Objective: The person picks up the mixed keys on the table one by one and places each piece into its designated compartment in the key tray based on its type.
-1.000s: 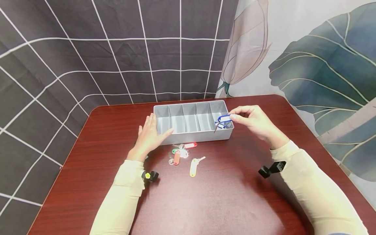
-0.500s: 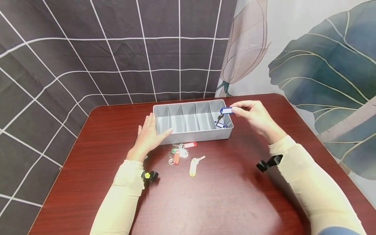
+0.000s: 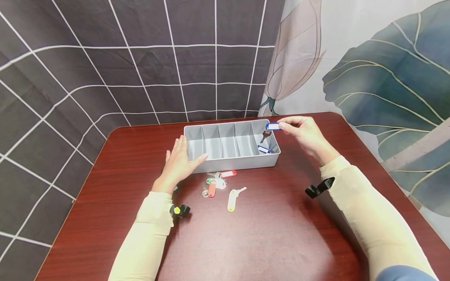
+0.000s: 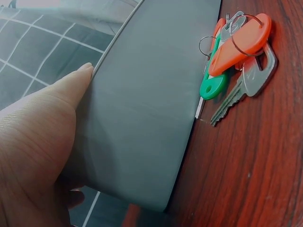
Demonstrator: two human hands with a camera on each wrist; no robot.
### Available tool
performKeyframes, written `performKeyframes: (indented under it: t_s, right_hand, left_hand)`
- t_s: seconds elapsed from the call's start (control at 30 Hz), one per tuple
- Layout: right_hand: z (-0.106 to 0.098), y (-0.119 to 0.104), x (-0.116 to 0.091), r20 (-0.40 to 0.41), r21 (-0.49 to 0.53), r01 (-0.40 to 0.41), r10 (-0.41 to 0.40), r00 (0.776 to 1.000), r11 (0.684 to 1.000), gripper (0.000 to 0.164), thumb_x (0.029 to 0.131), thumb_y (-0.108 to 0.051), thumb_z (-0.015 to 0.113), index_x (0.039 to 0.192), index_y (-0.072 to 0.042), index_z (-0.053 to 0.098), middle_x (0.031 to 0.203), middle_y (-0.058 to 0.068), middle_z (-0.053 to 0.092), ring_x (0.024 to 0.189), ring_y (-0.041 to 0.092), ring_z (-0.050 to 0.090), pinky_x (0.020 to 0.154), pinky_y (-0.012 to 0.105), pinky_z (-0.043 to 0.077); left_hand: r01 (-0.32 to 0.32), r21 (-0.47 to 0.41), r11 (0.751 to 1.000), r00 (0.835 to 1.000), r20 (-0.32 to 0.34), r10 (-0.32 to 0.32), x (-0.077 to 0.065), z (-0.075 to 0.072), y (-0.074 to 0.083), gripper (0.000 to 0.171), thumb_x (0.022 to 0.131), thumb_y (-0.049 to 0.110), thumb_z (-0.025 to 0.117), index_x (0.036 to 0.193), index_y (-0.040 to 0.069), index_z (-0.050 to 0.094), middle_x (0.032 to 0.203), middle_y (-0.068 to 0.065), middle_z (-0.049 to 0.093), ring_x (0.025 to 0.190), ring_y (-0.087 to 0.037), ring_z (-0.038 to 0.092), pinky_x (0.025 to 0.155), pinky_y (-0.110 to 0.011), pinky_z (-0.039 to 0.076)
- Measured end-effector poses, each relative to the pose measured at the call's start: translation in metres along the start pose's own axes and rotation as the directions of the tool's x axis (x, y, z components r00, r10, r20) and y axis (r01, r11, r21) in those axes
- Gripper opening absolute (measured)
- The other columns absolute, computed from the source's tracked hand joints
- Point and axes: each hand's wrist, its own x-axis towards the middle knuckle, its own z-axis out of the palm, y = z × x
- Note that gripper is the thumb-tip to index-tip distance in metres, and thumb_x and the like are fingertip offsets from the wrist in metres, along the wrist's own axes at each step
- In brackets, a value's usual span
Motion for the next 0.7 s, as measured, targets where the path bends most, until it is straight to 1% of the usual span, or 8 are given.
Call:
performKeyframes:
  t_s: [0.1,0.23,0.37,0.53,0.7]
  right_hand:
    - [-0.001,0.003,0.004,-0.001,-0.001,-0.006,0.006,1.000,1.000,0.028,0.085,-0.013,0.074,0.105,0.006,0.070,0.083,-0.002,0.069,0.074,0.014,0.055,0.065,0.022,0.046]
    - [-0.001,0.009,0.008,-0.014,-0.005,-0.025,0.025,1.000,1.000,0.024,0.086,-0.014,0.074,0.104,0.002,0.072,0.081,-0.003,0.067,0.072,0.013,0.054,0.064,0.022,0.045]
    - [-0.002,0.016,0.013,-0.031,-0.025,-0.061,0.060,0.998,0.998,0.022,0.085,-0.017,0.074,0.102,-0.003,0.074,0.081,-0.004,0.067,0.072,0.013,0.054,0.064,0.022,0.045]
    - [-0.003,0.025,0.017,-0.034,-0.051,-0.087,0.085,0.996,0.995,0.024,0.085,-0.018,0.074,0.104,-0.003,0.074,0.084,-0.005,0.068,0.075,0.014,0.056,0.064,0.021,0.047]
    - [-0.003,0.032,0.020,-0.021,-0.061,-0.107,0.105,0.994,0.992,0.027,0.085,-0.020,0.075,0.106,-0.003,0.074,0.088,-0.007,0.071,0.079,0.014,0.060,0.070,0.024,0.050]
  left_hand:
    - [0.006,-0.004,1.000,1.000,0.006,-0.006,0.000,0.000,0.000,0.113,0.078,0.077,0.050,0.154,0.004,0.010,0.160,-0.013,0.010,0.147,-0.028,0.005,0.111,-0.063,0.008]
    - [0.006,-0.002,1.000,1.000,0.007,-0.006,0.001,0.000,0.000,0.113,0.078,0.078,0.049,0.154,0.004,0.010,0.160,-0.013,0.009,0.147,-0.028,0.005,0.111,-0.063,0.008]
    - [0.005,-0.001,1.000,1.000,-0.001,-0.005,0.001,0.000,0.000,0.114,0.078,0.079,0.049,0.154,0.004,0.010,0.160,-0.013,0.011,0.147,-0.029,0.006,0.111,-0.062,0.009]
    - [-0.003,-0.002,1.000,1.000,-0.008,0.003,0.001,0.001,0.000,0.115,0.077,0.079,0.049,0.154,0.003,0.011,0.160,-0.014,0.012,0.147,-0.030,0.007,0.111,-0.062,0.010]
    - [-0.016,0.002,1.000,1.000,-0.024,0.016,0.001,0.001,-0.001,0.114,0.078,0.078,0.049,0.154,0.002,0.011,0.159,-0.015,0.014,0.146,-0.032,0.010,0.110,-0.063,0.011]
